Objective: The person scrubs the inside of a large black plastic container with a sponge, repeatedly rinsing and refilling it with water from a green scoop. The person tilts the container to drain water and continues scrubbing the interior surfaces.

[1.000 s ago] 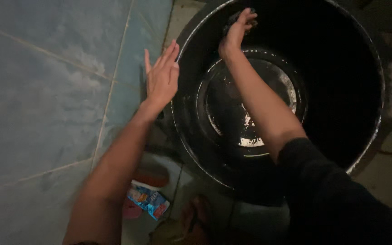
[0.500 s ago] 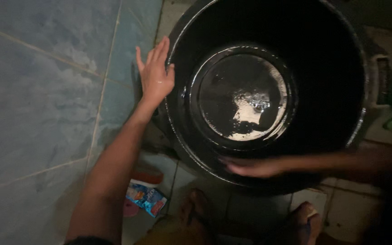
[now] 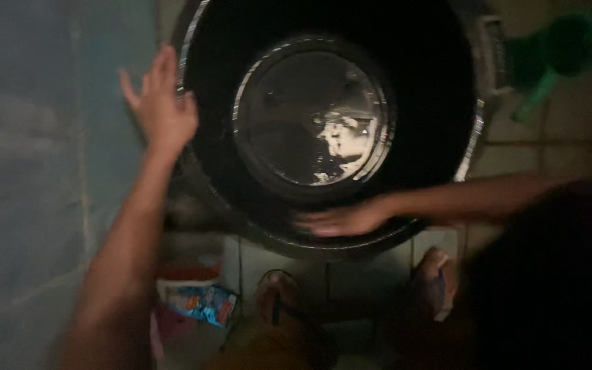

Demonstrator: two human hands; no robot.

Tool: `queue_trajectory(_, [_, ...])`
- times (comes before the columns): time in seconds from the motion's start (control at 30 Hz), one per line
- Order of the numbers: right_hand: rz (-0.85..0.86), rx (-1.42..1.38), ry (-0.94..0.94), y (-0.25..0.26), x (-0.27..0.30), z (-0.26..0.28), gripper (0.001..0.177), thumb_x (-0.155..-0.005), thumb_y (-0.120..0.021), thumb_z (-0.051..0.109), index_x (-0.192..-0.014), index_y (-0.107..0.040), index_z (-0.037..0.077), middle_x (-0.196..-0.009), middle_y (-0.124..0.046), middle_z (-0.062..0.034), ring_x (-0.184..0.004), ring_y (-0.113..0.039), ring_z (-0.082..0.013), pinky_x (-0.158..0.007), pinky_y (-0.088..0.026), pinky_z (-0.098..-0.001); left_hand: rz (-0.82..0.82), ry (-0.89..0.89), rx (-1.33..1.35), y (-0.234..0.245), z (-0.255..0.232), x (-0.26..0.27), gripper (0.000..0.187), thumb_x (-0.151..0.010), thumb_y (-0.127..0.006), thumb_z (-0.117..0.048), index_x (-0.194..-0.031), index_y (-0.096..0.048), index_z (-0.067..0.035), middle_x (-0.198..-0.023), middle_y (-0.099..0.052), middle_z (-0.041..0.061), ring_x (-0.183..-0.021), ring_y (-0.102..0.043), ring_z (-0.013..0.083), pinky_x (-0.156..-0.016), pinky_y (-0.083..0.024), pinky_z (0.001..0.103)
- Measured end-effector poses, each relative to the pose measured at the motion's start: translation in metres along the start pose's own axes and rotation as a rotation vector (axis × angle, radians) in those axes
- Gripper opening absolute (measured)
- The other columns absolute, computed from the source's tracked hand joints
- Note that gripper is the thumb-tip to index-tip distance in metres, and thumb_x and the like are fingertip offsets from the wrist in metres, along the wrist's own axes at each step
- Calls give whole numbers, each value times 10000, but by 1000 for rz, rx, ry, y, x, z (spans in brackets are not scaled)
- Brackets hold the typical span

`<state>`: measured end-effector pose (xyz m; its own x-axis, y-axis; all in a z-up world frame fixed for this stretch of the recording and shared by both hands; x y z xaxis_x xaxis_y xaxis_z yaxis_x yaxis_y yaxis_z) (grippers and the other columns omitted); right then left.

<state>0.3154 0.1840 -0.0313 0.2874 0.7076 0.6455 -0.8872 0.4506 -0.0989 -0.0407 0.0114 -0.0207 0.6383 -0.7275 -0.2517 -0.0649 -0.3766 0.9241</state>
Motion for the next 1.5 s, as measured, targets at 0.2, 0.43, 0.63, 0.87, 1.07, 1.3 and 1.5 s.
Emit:
queue_trajectory(0.2, [-613,355,-546,143,190,-97,851,-942,-113,684,-1634,30,210,-1720,132,-104,-1569,78,-325,-1220,-38,-569,98,33,57,-1,6,-7,855,-901,-703,-130,-1665,-327,-52,-1683,-410,98,-1451,-484,286,-1242,64,624])
queue_trajectory(0.43, [-681,284,-483,115,145,-119,891,-935,-146,719,-1640,-38,184,-1724,60,-115,-1573,22,-333,-1234,-63,-563,42,39,-17,-8,8,4,859,-932,-682,-156,-1705,-318,-64,-1695,-412,93,-1507,-449,271,-1250,82,640])
queue_trajectory(0.63, [-258,-177,95,-16,-56,20,939,-928,-137,763,-1642,-52,159,-1729,22,-119,-1590,20,-322,-1243,-48,-579,35,75,-2,-7,10,3,895,-871,-677,-133,-1694,-330,-80,-1682,-409,69,-1434,-480,263,-1218,92,663])
queue_trajectory(0.87, [-136,415,-195,31,40,-57,793,-966,-272,627,-1634,-60,254,-1725,44,-19,-1582,55,-242,-1212,22,-607,7,50,9,-8,5,5,804,-911,-668,-155,-1653,-370,-79,-1681,-425,44,-1423,-508,240,-1254,73,646])
queue_trajectory(1.07, [-464,1842,-1093,300,104,-37,708,-1014,-405,496,-1623,-75,348,-1727,60,83,-1580,88,-157,-1189,91,-638,-8,24,-71,-8,9,-1,841,-852,-692,-151,-1623,-379,-33,-1640,-421,86,-1408,-490,259,-1224,57,661])
queue_trajectory(1.3, [-305,1052,-679,143,117,-48,798,-932,-307,639,-1629,-85,320,-1721,39,14,-1580,74,-224,-1214,37,-637,-33,42,46,-2,-3,3,818,-866,-681,-117,-1619,-372,-39,-1631,-441,60,-1431,-484,248,-1248,43,657])
queue_trajectory(1.5, [-81,81,-349,-5,-12,-19,1050,-802,-173,861,-1645,-94,239,-1715,-22,-116,-1577,3,-338,-1240,-51,-623,-52,52,36,-2,-6,-2,819,-824,-690,-95,-1586,-396,-30,-1598,-455,71,-1405,-483,254,-1218,35,660])
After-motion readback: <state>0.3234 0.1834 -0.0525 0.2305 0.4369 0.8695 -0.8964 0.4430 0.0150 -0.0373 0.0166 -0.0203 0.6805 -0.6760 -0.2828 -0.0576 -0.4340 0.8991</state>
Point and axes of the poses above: each hand's wrist, its own x-axis away from the middle knuckle, its own y-axis out of the back of the hand, z = x × y, the point moved 4 cm from there along -x, towards the middle knuckle
